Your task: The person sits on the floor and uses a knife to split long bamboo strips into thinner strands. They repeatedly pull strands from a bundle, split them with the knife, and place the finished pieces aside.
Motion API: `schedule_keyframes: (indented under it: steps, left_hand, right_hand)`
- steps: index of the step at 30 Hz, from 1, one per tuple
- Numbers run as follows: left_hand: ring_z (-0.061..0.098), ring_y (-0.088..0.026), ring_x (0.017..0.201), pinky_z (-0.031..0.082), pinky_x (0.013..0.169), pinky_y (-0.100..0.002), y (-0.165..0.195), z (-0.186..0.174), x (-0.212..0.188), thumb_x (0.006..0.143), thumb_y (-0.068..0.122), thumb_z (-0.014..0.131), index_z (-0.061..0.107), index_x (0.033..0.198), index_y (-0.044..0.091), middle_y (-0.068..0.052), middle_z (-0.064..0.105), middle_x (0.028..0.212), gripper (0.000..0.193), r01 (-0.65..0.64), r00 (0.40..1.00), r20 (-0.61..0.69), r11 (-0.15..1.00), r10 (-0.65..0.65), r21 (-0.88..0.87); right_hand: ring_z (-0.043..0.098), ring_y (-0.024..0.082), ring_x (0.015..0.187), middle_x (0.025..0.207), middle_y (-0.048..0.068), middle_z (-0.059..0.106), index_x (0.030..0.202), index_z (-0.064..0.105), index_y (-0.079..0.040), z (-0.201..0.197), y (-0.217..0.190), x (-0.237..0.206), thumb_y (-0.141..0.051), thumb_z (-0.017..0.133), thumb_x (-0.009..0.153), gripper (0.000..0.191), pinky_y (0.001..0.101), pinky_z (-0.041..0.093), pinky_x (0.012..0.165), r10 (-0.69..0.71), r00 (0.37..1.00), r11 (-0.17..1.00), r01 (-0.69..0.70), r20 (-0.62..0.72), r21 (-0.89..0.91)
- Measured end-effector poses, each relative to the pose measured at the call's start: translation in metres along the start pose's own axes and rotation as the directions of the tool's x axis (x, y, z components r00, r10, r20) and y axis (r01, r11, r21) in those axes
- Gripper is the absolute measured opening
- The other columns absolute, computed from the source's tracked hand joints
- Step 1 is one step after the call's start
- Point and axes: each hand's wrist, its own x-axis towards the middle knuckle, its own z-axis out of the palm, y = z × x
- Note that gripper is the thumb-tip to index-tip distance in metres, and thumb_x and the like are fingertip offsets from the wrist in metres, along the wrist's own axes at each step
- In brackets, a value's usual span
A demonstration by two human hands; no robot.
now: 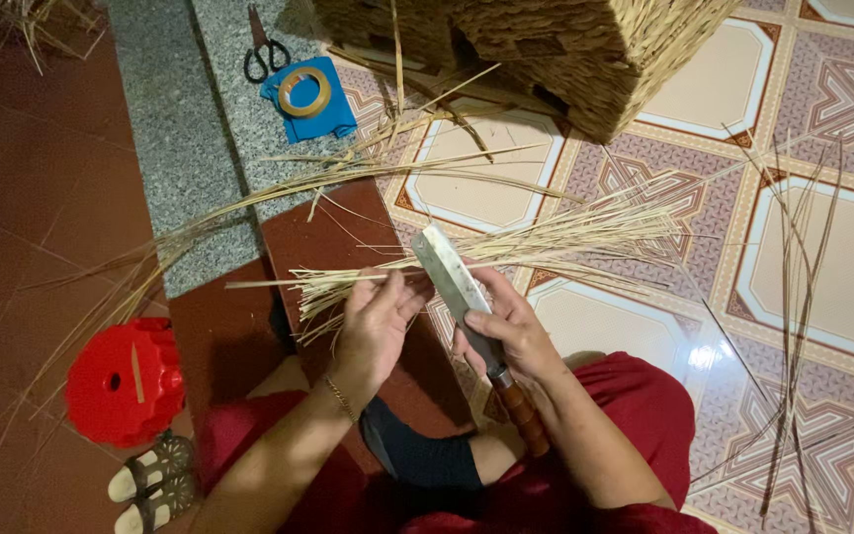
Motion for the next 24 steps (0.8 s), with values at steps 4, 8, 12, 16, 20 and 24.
schedule_keyframes:
  steps: [4,8,12,16,20,24]
  left_hand:
    - [0.068,-0.023,0.088,0.060,0.086,-0.042,-0.004,0.001,0.004,0.105,0.023,0.056,0.057,0.100,0.004,-0.012,0.065,0.095,0.020,0.142,0.988,0.051,0.988,-0.146,0.068]
    - [0.067,-0.026,0.069,0.058,0.063,-0.039,0.021,0.003,-0.006,0.108,0.029,0.053,0.064,0.094,-0.001,-0.019,0.071,0.084,0.035,0.195,0.969,0.037,0.854,-0.243,0.483]
    - [0.072,-0.026,0.101,0.062,0.089,-0.036,0.039,0.013,-0.004,0.105,0.014,0.061,0.064,0.104,-0.002,-0.015,0.071,0.107,0.017,-0.628,0.725,0.545,0.077,0.421,0.775]
    - [0.069,-0.029,0.100,0.057,0.087,-0.038,0.042,0.013,0.009,0.096,0.007,0.066,0.066,0.112,-0.005,-0.017,0.070,0.109,0.020,-0.647,0.703,0.653,-0.130,0.281,0.752]
    - [0.070,-0.022,0.093,0.057,0.082,-0.035,0.033,0.008,0.004,0.097,0.002,0.068,0.071,0.110,-0.003,-0.012,0.069,0.100,0.014,-0.520,0.853,0.490,0.210,0.181,0.828]
    - [0.065,-0.019,0.081,0.054,0.068,-0.032,0.021,0.006,0.004,0.094,0.003,0.070,0.073,0.104,-0.003,-0.010,0.065,0.094,0.012,-0.512,0.858,0.479,0.237,0.185,0.826]
  right_hand:
    - [0.061,0.018,0.044,0.072,0.019,0.070,0.132,0.049,0.001,-0.012,0.002,0.008,-0.005,0.061,0.096,0.038,0.0294,0.049,0.039,-0.025,0.999,1.000,0.024,-0.043,-0.020]
    - [0.059,0.017,0.044,0.072,0.018,0.069,0.127,0.050,0.000,-0.040,-0.009,0.015,-0.003,0.060,0.096,0.032,0.0286,0.048,0.039,-0.089,0.994,0.996,0.090,-0.063,0.010]
    - [0.057,0.018,0.043,0.074,0.018,0.069,0.123,0.049,0.000,-0.046,-0.010,0.014,-0.002,0.059,0.097,0.028,0.0276,0.046,0.041,-0.117,0.988,0.993,0.118,-0.096,0.005]
    - [0.056,0.018,0.042,0.071,0.017,0.068,0.124,0.052,-0.001,-0.034,-0.005,0.013,-0.003,0.058,0.095,0.029,0.0276,0.046,0.040,-0.067,0.994,0.997,0.065,-0.088,-0.031]
    - [0.058,0.018,0.044,0.072,0.017,0.068,0.126,0.048,-0.002,-0.023,-0.003,0.012,-0.003,0.058,0.096,0.031,0.0276,0.047,0.042,-0.079,0.993,0.997,0.080,-0.083,0.000]
    - [0.058,0.018,0.044,0.071,0.016,0.067,0.129,0.043,-0.004,-0.012,0.006,0.011,-0.003,0.058,0.095,0.038,0.0281,0.046,0.038,0.013,0.998,1.000,-0.015,-0.062,-0.021]
